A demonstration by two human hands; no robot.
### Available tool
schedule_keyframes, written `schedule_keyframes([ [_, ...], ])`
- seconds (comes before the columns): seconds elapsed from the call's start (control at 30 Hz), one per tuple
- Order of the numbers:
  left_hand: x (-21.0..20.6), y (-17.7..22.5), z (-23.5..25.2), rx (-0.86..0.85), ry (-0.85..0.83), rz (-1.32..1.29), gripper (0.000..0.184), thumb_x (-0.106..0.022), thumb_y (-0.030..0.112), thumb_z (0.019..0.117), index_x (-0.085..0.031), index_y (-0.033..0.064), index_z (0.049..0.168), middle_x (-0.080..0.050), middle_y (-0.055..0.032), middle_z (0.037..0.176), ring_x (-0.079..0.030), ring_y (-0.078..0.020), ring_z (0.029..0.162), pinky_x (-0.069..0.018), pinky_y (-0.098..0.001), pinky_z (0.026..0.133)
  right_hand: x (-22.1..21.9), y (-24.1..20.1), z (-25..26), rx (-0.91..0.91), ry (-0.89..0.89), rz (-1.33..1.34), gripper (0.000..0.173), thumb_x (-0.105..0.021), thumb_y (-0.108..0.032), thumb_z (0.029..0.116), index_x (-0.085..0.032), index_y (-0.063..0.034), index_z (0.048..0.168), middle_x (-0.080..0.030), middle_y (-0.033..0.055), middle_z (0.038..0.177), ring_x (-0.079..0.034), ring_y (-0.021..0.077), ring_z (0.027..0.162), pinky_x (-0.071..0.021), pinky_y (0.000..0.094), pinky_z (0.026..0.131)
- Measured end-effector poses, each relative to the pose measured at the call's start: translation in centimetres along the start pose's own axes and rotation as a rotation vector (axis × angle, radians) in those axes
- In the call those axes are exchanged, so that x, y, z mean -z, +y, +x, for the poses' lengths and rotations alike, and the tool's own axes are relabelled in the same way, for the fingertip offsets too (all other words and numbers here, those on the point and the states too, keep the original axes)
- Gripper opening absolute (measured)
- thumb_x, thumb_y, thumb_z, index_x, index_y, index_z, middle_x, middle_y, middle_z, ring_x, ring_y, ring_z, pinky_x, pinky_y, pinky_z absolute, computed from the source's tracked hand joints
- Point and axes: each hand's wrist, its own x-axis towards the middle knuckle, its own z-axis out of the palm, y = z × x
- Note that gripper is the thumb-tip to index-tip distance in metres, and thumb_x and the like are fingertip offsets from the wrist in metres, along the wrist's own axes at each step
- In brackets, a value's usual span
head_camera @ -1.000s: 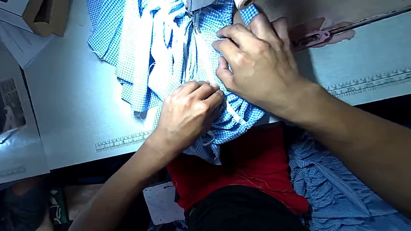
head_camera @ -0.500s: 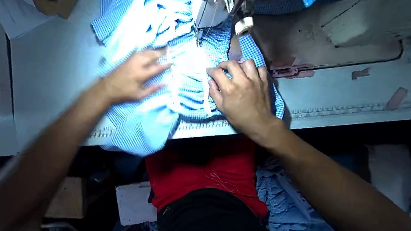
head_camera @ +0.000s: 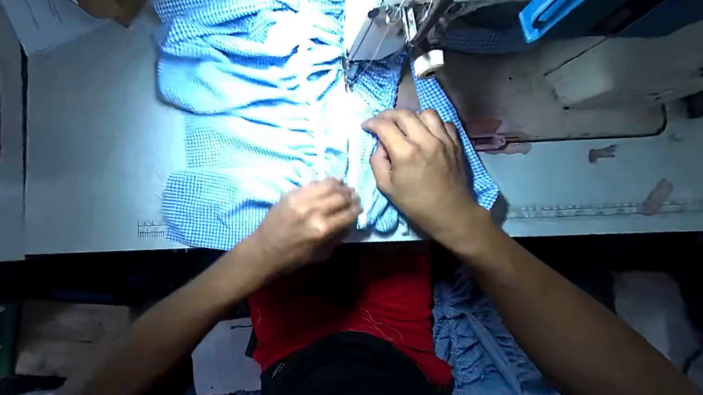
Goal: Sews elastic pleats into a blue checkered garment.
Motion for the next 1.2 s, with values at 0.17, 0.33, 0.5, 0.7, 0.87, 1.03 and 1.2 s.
schedule_keyframes([
  [0.17,-0.7,1.2,-1.1,0.048,0.031,-0.024,0.019,-0.065,0.013,0.0957,-0.079,0.0046,0.105,-0.076,-0.0101,0.115,-0.069,-0.0226,0.119,-0.0505,-0.0375,0.11,0.3,-0.6,0.1,0.002,-0.031,-0.079,0.032,-0.048,-0.014,0.1012,-0.068,-0.0118,0.126,-0.067,0.011,0.126,-0.062,0.0375,0.105,-0.0456,0.0523,0.08],
  [0.33,0.0,-0.1,-0.1,0.05,-0.022,-0.019,0.025,-0.068,0.02,0.0947,-0.078,0.0051,0.111,-0.075,-0.0102,0.121,-0.066,-0.0231,0.124,-0.0488,-0.0358,0.112,0.2,0.0,0.8,0.045,-0.003,-0.098,0.03,-0.05,-0.007,0.1006,-0.068,-0.0104,0.124,-0.068,0.0126,0.122,-0.062,0.0384,0.105,-0.0457,0.0523,0.08],
  [0.5,0.4,-1.5,0.8,0.042,-0.025,-0.014,0.029,-0.067,0.029,0.0991,-0.078,0.0059,0.113,-0.075,-0.0099,0.119,-0.066,-0.023,0.124,-0.0501,-0.0345,0.11,0.1,0.7,1.0,0.09,0.03,-0.094,0.025,-0.048,-0.016,0.1037,-0.069,-0.0066,0.113,-0.069,0.0126,0.121,-0.062,0.0378,0.104,-0.0457,0.0522,0.081],
  [0.7,0.7,-3.4,1.8,0.012,-0.026,0.005,0.031,-0.063,0.029,0.1017,-0.077,0.0057,0.115,-0.075,-0.0106,0.122,-0.065,-0.0243,0.126,-0.049,-0.0352,0.111,0.6,1.0,1.7,0.017,-0.025,-0.099,0.032,-0.046,-0.024,0.1039,-0.069,-0.0063,0.118,-0.066,0.0131,0.131,-0.061,0.0403,0.113,-0.045,0.0576,0.086],
  [0.87,1.0,-4.7,2.6,-0.01,-0.021,0.029,0.028,-0.063,0.028,0.1014,-0.078,0.0082,0.114,-0.075,-0.0078,0.12,-0.064,-0.0246,0.126,-0.0492,-0.0359,0.11,0.2,1.2,2.8,-0.006,0.019,-0.131,0.029,-0.043,-0.018,0.1046,-0.067,-0.0044,0.114,-0.067,0.0166,0.122,-0.061,0.0424,0.115,-0.0454,0.0593,0.087],
  [1.03,1.3,-6.3,3.3,-0.04,-0.026,0.037,0.029,-0.061,0.031,0.1021,-0.079,0.0103,0.113,-0.076,-0.0067,0.12,-0.064,-0.0249,0.126,-0.0476,-0.0375,0.11,-0.2,1.5,4.3,-0.039,0.017,-0.16,0.03,-0.043,-0.018,0.1039,-0.066,-0.0026,0.114,-0.068,0.0212,0.119,-0.062,0.045,0.114,-0.0445,0.0607,0.085],
  [1.2,1.9,-8.2,4.1,-0.055,-0.055,0.027,0.032,-0.061,0.035,0.1021,-0.079,0.011,0.114,-0.075,-0.0056,0.12,-0.062,-0.0253,0.128,-0.0406,-0.0436,0.117,-0.8,1.8,5.7,-0.086,0.13,-0.187,0.028,-0.045,-0.015,0.1027,-0.068,-0.0032,0.113,-0.068,0.0253,0.112,-0.063,0.0471,0.11,-0.0461,0.0601,0.084],
])
